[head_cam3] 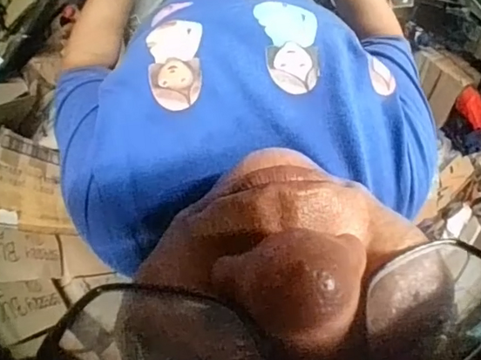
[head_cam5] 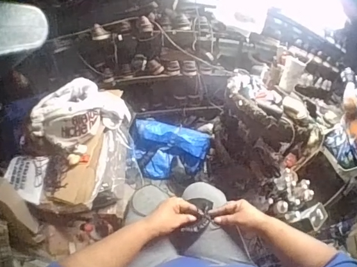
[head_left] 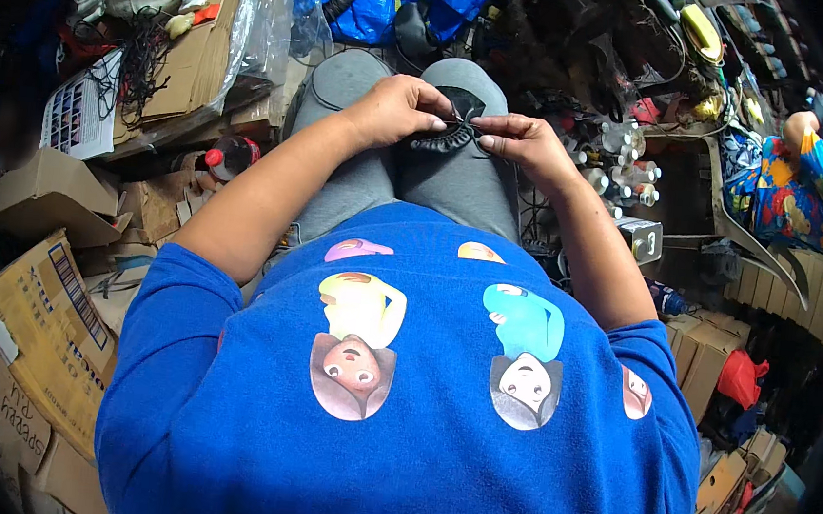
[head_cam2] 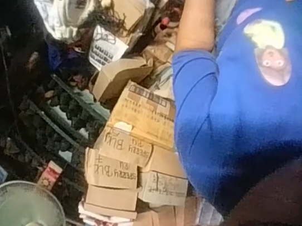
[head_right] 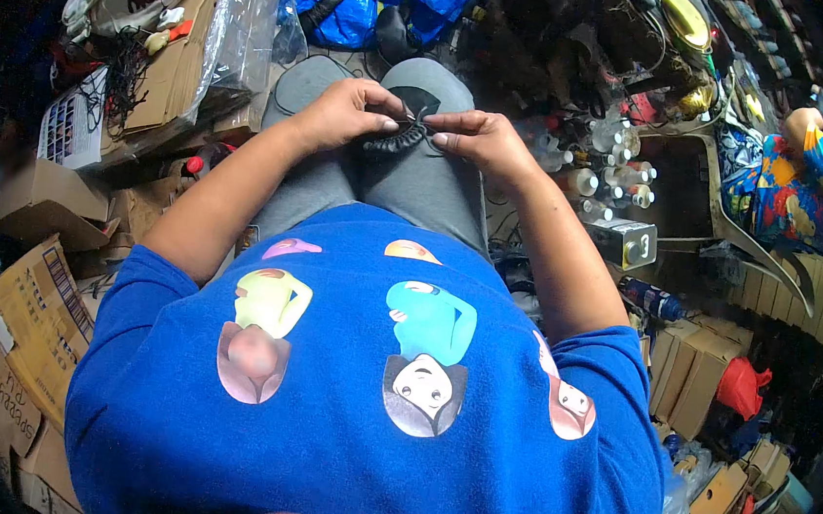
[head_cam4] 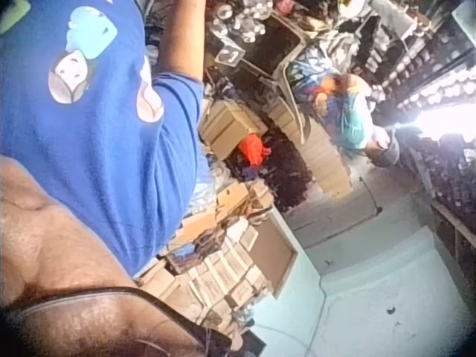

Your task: Hand-stitching or lacing a black leather shoe upper component.

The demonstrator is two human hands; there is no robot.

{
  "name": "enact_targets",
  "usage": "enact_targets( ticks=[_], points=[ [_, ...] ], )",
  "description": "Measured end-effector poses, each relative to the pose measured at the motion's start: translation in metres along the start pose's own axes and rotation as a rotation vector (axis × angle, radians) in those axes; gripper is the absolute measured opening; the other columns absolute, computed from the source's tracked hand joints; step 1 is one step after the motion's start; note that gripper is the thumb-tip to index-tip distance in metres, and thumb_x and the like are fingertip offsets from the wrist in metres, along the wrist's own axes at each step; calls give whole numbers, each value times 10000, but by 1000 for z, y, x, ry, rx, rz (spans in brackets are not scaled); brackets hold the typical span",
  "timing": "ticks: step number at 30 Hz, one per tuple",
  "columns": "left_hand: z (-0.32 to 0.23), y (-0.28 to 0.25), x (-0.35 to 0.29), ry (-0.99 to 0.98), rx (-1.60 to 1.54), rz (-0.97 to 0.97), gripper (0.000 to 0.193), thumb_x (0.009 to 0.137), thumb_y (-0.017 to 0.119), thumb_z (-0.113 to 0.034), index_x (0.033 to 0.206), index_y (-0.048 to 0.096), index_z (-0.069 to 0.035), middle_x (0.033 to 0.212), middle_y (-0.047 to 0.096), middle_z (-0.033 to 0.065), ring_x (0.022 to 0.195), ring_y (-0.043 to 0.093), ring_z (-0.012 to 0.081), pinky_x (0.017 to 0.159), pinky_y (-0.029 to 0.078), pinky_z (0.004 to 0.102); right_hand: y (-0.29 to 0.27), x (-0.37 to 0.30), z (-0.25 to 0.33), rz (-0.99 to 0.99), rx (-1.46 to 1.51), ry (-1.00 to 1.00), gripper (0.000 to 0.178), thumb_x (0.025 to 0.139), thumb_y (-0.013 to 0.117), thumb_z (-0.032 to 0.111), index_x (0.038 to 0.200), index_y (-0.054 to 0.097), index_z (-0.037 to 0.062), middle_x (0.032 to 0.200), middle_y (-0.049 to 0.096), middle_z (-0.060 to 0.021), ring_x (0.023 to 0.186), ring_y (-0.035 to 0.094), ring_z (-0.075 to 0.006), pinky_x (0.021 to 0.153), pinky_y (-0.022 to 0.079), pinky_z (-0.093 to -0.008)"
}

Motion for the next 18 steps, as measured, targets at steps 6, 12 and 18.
enact_targets(
  ticks=[6,12,18],
  points=[
    [-1,6,8,-55,-83,-39,157,737,671,-40,881,622,-3,866,636,28,786,571,76,724,461,227,-3,5,5,-63,-12,40,239,792,687,83,1016,646,9,912,647,-1,839,573,-64,776,461,-226],
    [-44,-2,8,230,617,-106,123,669,736,-120,717,646,-53,760,609,36,772,557,154,708,439,295,2,11,29,16,-286,-70,121,775,703,94,854,648,19,802,614,14,750,545,-59,685,450,-219],
    [-40,-21,-20,194,645,-146,129,674,730,-166,693,642,-75,743,595,41,823,534,205,745,410,319,-13,3,7,41,78,-58,152,806,681,158,844,602,34,786,541,28,765,507,-62,704,404,-210]
  ],
)
Point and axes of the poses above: each hand's wrist, its own x-axis towards the middle knuckle, its own y-axis out of the palm, z = x × y, the point moved 10 cm from there along x, towards the middle knuckle
